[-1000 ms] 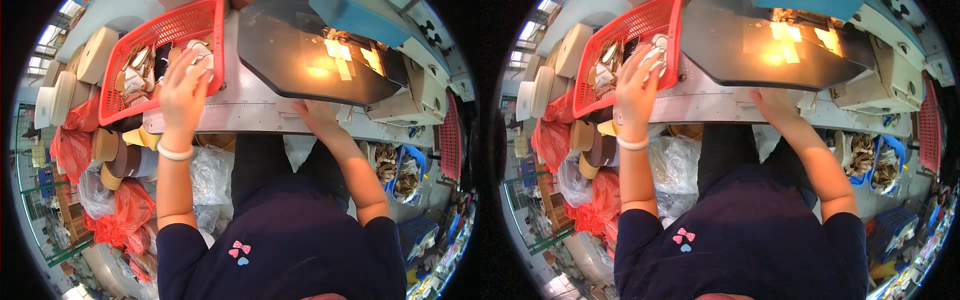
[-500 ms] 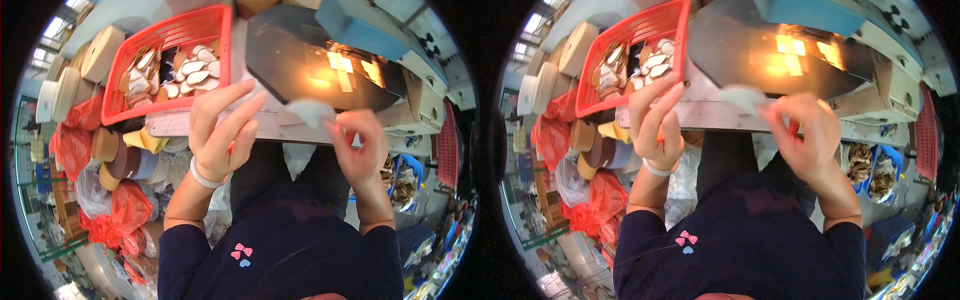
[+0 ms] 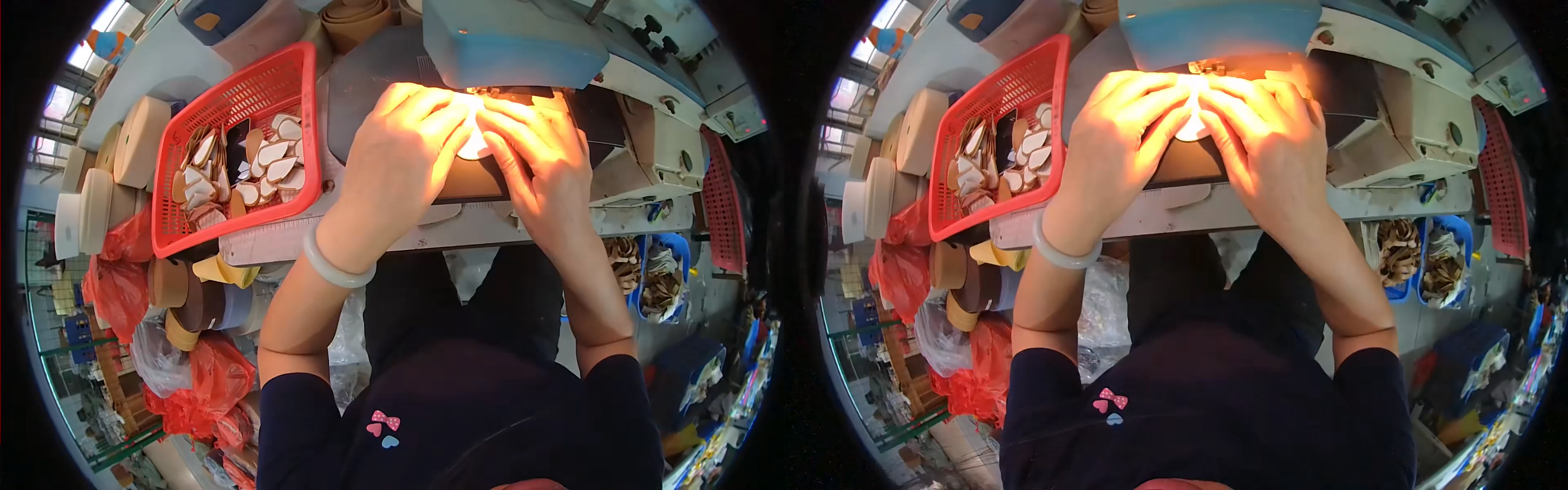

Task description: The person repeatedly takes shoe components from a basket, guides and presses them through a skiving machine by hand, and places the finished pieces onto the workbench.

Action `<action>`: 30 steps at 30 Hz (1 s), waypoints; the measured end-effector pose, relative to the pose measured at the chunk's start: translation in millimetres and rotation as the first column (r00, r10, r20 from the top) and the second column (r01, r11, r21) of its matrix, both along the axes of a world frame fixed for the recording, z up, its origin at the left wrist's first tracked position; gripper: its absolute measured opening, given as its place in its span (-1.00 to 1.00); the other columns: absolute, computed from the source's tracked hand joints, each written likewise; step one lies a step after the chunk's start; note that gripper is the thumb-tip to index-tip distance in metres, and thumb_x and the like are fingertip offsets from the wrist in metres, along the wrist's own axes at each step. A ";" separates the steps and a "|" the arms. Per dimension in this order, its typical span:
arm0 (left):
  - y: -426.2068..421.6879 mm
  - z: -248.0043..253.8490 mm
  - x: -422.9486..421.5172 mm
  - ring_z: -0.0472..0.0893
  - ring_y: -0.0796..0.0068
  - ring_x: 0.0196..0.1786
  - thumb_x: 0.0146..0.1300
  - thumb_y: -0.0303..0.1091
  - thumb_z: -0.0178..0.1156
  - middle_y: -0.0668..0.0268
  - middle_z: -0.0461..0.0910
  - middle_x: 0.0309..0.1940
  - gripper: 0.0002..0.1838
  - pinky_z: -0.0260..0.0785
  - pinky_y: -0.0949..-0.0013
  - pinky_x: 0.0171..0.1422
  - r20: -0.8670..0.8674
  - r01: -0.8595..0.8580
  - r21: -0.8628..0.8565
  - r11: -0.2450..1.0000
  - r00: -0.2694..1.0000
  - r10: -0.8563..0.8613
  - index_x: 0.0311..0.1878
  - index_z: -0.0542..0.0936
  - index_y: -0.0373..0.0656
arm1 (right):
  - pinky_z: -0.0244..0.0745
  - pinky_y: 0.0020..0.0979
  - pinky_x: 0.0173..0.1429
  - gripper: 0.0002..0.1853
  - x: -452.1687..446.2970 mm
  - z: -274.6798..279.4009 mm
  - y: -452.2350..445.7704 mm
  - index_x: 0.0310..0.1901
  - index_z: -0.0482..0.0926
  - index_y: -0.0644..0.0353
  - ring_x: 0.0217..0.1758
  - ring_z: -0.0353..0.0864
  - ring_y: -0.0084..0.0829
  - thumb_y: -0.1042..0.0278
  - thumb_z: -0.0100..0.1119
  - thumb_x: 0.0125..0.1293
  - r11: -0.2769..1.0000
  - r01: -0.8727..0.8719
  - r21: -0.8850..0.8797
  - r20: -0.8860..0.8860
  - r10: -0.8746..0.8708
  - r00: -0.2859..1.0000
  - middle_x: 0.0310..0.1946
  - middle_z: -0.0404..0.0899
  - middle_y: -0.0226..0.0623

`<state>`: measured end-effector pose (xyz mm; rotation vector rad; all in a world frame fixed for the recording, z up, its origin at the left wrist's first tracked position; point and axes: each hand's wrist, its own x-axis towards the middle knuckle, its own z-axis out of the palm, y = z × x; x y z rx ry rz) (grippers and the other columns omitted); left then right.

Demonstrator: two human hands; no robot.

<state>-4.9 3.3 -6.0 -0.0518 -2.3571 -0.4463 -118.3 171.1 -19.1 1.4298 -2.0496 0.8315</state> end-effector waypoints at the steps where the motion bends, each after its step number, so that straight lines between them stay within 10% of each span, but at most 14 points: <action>1: -0.5 0.4 -1.2 0.70 0.09 0.12 0.40 -0.39 0.40 0.18 0.81 0.02 -0.77 0.56 0.12 0.28 -0.001 -0.006 -0.016 1.000 1.000 0.006 0.04 0.82 -0.24 | 0.50 -0.16 0.25 -0.75 -0.8 0.5 -0.5 0.06 0.83 0.08 0.13 0.68 -0.26 0.28 0.45 0.41 1.000 0.000 0.002 0.004 0.000 1.000 0.06 0.82 -0.48; 30: -5.7 1.3 -7.8 0.67 0.15 -0.05 0.33 -0.46 0.44 0.23 0.82 -0.02 -0.77 0.57 0.17 0.10 0.013 -0.029 -0.057 0.998 0.999 0.029 0.04 0.83 -0.20 | 0.47 -0.19 0.39 -0.71 -3.3 2.6 4.9 0.20 0.81 0.19 0.19 0.69 -0.20 0.42 0.33 0.52 0.998 -0.050 0.048 0.127 0.044 0.991 0.22 0.81 -0.27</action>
